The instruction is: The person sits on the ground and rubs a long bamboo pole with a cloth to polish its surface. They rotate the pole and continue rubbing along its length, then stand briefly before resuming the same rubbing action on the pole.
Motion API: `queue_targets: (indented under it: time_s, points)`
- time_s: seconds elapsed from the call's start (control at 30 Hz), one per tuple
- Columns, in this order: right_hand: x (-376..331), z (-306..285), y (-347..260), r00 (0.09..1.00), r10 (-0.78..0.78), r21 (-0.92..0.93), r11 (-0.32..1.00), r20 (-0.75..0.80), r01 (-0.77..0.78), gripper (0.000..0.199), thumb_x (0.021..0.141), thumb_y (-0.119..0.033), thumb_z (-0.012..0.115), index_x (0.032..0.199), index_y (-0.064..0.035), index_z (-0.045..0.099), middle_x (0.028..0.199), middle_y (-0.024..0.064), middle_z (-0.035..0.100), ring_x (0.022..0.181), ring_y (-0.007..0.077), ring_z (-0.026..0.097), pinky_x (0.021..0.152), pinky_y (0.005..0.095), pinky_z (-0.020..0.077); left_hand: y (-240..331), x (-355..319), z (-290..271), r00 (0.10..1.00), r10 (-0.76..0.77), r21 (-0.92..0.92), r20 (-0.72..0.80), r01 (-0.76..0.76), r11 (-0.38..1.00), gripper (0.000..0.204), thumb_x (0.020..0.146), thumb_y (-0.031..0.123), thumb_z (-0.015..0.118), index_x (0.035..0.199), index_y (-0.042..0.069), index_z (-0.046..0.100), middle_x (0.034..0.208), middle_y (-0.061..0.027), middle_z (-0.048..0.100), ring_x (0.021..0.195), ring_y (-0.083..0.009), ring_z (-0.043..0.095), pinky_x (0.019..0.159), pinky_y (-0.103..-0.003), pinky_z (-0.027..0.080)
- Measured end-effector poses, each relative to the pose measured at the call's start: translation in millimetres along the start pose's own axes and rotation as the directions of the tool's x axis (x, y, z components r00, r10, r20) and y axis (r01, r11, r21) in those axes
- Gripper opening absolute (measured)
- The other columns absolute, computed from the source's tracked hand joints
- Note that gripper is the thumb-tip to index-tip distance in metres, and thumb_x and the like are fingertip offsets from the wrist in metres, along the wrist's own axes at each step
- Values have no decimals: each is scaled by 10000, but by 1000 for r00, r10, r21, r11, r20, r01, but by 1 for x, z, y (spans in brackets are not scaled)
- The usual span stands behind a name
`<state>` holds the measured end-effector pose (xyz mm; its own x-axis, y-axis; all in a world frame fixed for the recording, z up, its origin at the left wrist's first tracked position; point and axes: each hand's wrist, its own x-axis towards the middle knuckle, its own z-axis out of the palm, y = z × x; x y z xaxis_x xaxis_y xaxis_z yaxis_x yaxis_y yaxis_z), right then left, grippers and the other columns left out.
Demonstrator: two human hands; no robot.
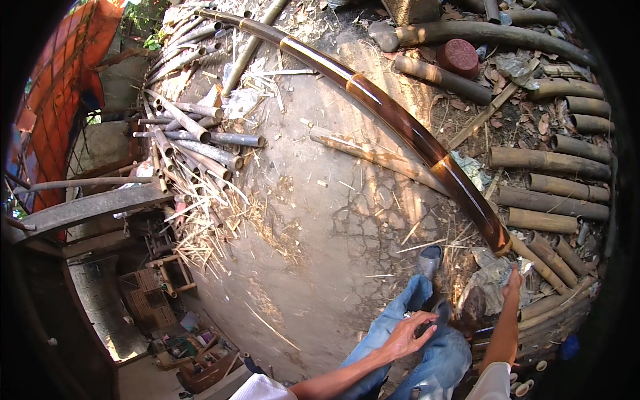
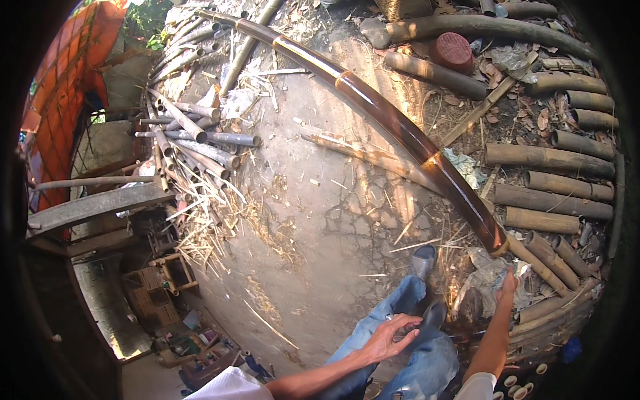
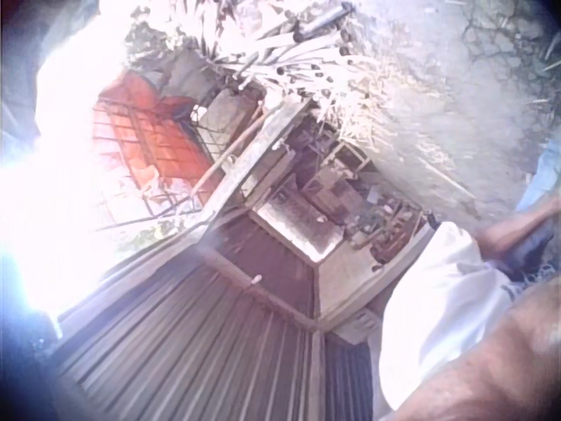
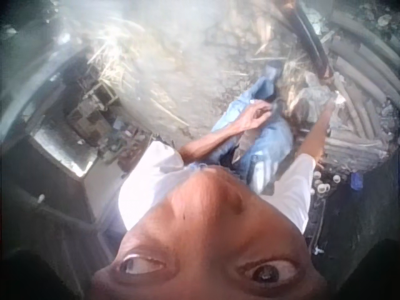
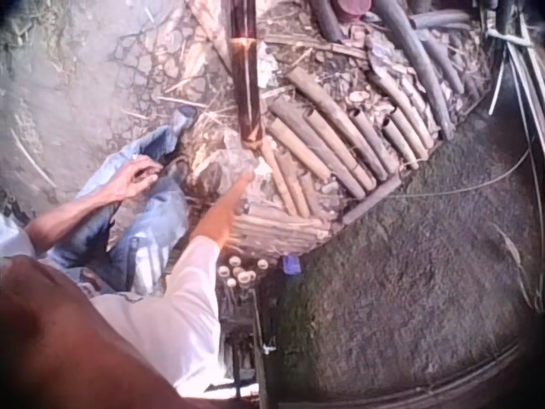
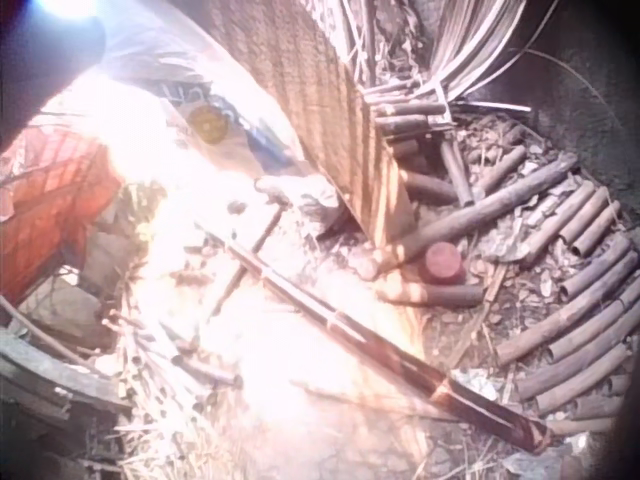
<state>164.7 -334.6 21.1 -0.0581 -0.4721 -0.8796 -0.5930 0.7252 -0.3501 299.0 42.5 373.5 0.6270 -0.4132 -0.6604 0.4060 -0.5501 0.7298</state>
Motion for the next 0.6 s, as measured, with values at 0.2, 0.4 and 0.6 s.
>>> queue_targets:
  time_s: [0.2,0.4,0.6]
  points:
    - [42,15,-1,995,68,-86,994,-76,-74,704,944,-487,613,1419,15,478,1439,182,525,1283,341,521,1070,524,412,5,52,10,999,-34,-129,42,39,991,316,979,188,666,1255,36,630,1145,-115,690,1037,-222,675,907,-367,532]
    - [68,44,-5,991,62,71,995,121,-71,526,961,-446,629,1315,-58,600,1238,127,646,1112,311,626,981,508,468,34,104,9,980,-187,-169,74,197,966,306,992,194,656,1252,35,629,1145,-108,678,1029,-222,672,826,-351,547]
    - [74,68,-8,990,21,-144,989,-140,-42,465,915,-441,681,1137,-33,651,1040,99,677,909,273,653,814,467,518,56,123,-54,990,-9,0,141,9,1000,338,1000,199,646,1297,42,608,1158,-115,672,1024,-210,668,819,-342,546]
